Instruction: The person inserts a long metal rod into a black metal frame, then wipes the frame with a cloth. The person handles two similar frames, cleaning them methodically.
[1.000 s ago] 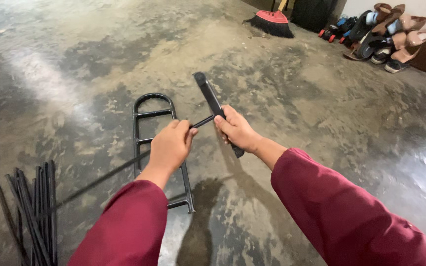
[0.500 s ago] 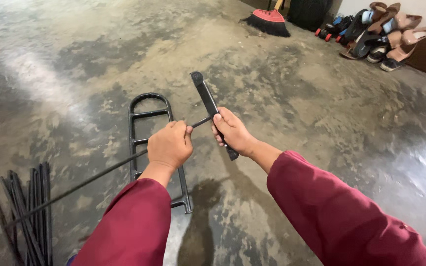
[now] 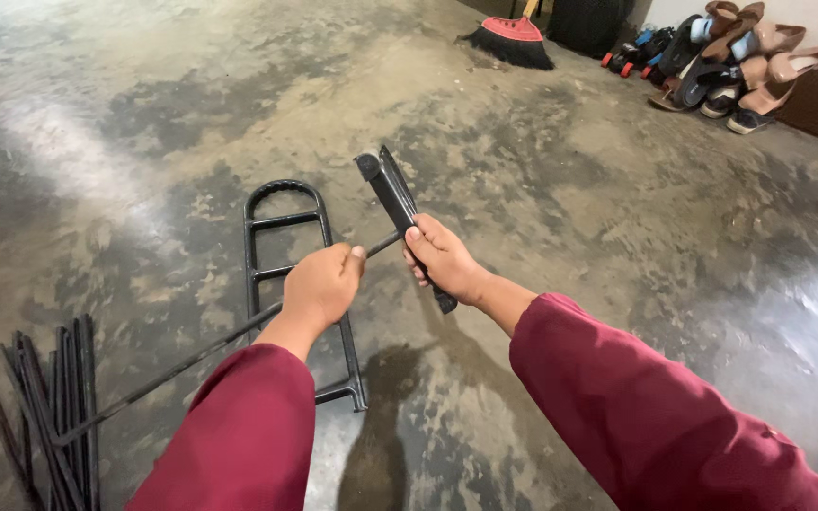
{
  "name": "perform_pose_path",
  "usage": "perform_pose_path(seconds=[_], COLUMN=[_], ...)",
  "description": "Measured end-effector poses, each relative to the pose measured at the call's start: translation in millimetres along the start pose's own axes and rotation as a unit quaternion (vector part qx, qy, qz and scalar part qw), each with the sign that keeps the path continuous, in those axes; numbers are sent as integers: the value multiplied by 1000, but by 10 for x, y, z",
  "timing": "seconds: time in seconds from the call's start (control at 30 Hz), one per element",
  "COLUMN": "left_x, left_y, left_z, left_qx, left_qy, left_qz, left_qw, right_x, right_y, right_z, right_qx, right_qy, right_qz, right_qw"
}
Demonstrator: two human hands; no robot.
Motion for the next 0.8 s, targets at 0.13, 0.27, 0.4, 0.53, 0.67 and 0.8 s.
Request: perform_pose_path(seconds=[0.13, 0.27, 0.4, 0.53, 0.67, 0.8], left_x=[181, 239, 232, 270, 259, 292], left_y=[248, 326, 377, 412, 443, 481], left_z=[-241, -307, -329, -332, -281, -224], left_qx=[52, 21, -47, -72, -88, -71], left_qy=[-167, -200, -218, -244, -248, -275], left_qz=[-174, -243, -283, -319, -315, -312], left_qw=[969, 949, 933, 913, 912, 907], right_x=[-30, -46, -76, -88, -123, -123], right_y=[-18, -23, -60, -109, -196, -292], right_z=[49, 43, -10, -63, -80, -133], right_qx=[-13, -30, -62, -77, -73, -79], right_qy=[3, 3, 6, 28, 52, 41], right_qz=[-13, -33, -59, -62, -71, -83], right_qw=[1000, 999, 996, 995, 993, 993])
Point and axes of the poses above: each hand's wrist, its own x-axis away from the middle knuckle, its own y-axis out of the back of the hand, z = x × y, the point moved 7 cm from there along -x, towards the middle knuckle, and after that the axes turned 5 degrees about -x, right-handed, at the moved point
